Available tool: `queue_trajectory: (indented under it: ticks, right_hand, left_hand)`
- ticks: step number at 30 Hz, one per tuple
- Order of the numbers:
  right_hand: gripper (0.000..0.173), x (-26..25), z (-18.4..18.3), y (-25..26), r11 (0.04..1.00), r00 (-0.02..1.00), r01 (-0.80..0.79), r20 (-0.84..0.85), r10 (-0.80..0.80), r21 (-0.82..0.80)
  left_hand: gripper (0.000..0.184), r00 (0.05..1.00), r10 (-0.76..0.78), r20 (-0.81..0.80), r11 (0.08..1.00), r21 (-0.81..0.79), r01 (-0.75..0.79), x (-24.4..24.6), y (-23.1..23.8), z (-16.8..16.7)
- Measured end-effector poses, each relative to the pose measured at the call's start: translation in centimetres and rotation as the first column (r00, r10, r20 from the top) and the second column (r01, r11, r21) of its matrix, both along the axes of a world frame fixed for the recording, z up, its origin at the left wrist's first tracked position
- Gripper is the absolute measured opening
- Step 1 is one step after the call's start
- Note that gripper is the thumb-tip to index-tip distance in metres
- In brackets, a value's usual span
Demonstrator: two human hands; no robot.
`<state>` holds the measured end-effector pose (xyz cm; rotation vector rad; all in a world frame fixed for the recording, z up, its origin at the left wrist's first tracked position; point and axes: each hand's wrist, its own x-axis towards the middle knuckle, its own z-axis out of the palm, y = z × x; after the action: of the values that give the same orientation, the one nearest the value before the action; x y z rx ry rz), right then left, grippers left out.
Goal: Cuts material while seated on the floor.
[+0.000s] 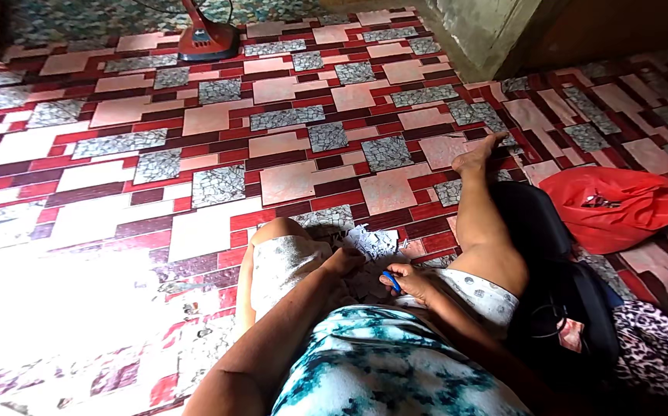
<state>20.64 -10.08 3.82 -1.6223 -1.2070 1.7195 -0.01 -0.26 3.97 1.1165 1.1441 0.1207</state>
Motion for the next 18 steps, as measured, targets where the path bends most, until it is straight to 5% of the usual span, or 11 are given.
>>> queue_trajectory:
  ticks: [7,18]
  right_hand:
    - [0.022,0.09,-0.20,-0.14,0.994,0.996,0.081,-0.035,-0.078,0.078]
    - [0.023,0.04,0.09,0.01,1.000,1.000,-0.020,-0.024,0.020,-0.002]
  left_hand:
    - [0.019,1.000,0.012,0.010,1.000,-0.011,-0.012,0.05,0.01,0.09]
    - [0.015,0.999,0.010,0.031,1.000,0.001,-0.010,-0.01,0.01,-0.02]
